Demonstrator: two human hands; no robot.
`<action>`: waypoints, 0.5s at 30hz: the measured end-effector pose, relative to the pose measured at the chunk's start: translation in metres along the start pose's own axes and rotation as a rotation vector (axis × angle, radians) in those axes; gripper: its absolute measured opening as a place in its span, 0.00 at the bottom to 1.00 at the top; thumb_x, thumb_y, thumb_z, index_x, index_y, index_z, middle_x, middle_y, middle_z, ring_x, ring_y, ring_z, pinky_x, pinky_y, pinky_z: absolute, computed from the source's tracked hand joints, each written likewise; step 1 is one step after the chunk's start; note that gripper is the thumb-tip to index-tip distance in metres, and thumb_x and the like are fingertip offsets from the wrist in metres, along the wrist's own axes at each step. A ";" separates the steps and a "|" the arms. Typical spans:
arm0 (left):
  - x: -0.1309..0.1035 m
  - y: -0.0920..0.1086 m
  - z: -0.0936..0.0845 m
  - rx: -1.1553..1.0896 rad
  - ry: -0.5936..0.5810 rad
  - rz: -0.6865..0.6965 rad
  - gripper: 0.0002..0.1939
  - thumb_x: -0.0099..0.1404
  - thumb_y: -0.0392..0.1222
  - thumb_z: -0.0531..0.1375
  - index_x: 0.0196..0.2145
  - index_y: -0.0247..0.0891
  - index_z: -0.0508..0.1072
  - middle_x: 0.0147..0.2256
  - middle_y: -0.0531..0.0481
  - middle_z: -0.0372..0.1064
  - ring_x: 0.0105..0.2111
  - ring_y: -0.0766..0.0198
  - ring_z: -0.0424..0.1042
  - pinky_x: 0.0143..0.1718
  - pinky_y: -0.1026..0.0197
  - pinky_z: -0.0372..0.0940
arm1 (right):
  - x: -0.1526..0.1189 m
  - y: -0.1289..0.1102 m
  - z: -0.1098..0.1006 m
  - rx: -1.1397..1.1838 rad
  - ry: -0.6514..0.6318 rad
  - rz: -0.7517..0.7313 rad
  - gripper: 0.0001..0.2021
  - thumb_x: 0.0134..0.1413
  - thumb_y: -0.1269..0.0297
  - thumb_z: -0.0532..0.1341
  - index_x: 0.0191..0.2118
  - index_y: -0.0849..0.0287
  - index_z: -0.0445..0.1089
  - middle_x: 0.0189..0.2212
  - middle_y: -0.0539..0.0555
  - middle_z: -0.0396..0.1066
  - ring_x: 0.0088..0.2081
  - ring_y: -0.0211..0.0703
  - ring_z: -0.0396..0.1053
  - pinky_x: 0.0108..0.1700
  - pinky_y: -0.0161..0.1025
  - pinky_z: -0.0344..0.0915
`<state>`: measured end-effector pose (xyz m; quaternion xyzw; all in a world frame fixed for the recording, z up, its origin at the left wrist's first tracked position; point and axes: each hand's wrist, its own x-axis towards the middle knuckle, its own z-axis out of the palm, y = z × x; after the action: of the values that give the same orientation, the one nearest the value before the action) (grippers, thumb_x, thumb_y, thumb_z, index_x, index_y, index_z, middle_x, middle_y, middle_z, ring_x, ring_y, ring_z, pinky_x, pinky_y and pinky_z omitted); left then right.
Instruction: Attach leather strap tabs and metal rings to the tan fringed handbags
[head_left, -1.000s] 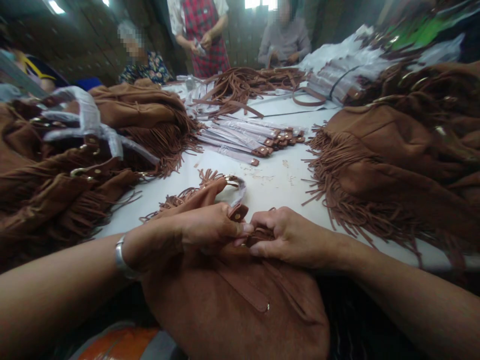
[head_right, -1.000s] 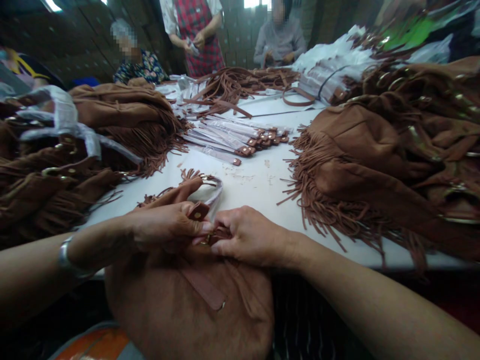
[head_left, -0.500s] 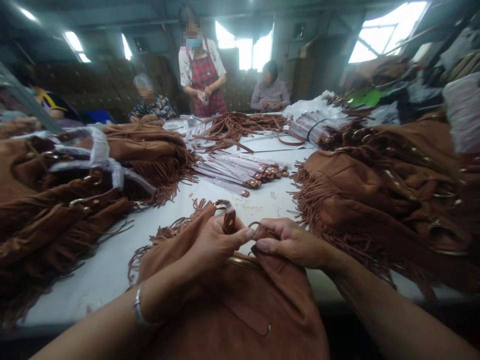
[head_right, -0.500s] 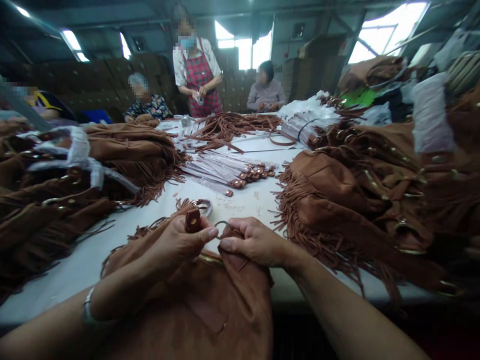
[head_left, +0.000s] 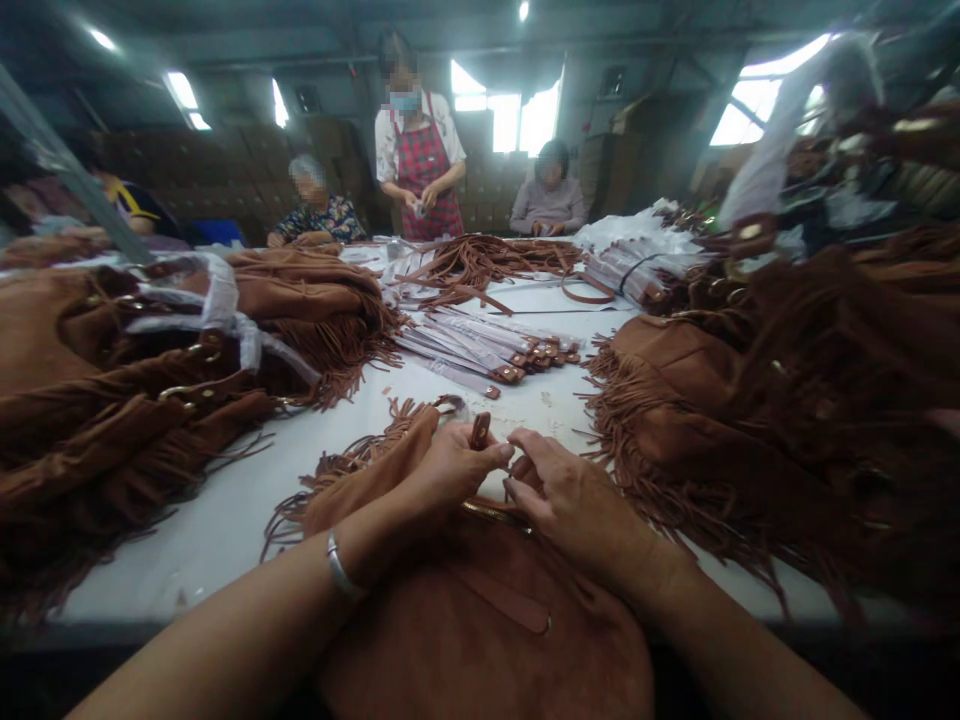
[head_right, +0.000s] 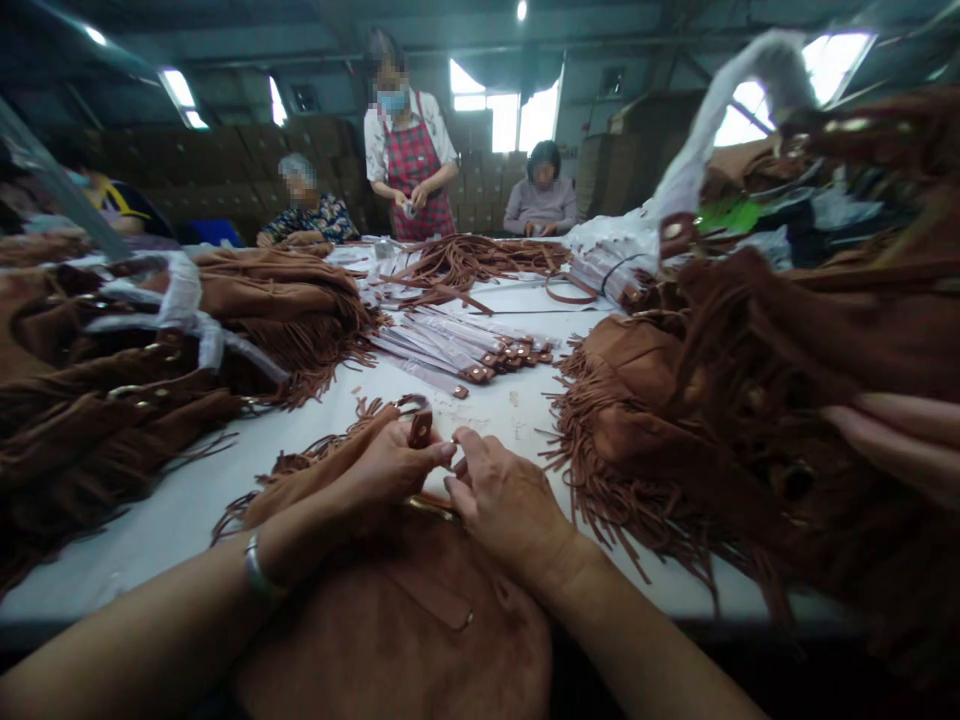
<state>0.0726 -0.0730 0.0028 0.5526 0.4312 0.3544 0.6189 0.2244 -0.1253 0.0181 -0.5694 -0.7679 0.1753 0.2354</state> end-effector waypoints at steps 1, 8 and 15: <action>0.000 0.000 0.000 0.010 -0.009 -0.004 0.19 0.49 0.52 0.65 0.22 0.34 0.63 0.13 0.61 0.50 0.14 0.76 0.46 0.16 0.69 0.41 | -0.002 0.001 0.002 -0.012 0.008 -0.006 0.18 0.54 0.66 0.56 0.51 0.58 0.61 0.40 0.56 0.69 0.37 0.43 0.68 0.39 0.38 0.61; -0.001 0.005 -0.002 -0.014 -0.113 -0.100 0.22 0.45 0.54 0.68 0.22 0.35 0.63 0.13 0.61 0.51 0.13 0.76 0.46 0.15 0.68 0.40 | -0.002 0.009 0.010 -0.081 0.091 -0.058 0.13 0.54 0.67 0.55 0.47 0.58 0.64 0.35 0.54 0.69 0.34 0.42 0.68 0.36 0.37 0.60; -0.002 0.007 -0.005 0.002 -0.182 -0.129 0.23 0.46 0.56 0.67 0.22 0.36 0.62 0.12 0.61 0.49 0.12 0.76 0.45 0.13 0.68 0.39 | -0.003 0.014 0.013 -0.031 0.107 -0.105 0.09 0.55 0.66 0.55 0.42 0.61 0.65 0.34 0.54 0.70 0.33 0.41 0.67 0.35 0.36 0.59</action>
<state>0.0675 -0.0719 0.0096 0.5542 0.4080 0.2617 0.6767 0.2289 -0.1236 -0.0011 -0.5403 -0.7858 0.1203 0.2761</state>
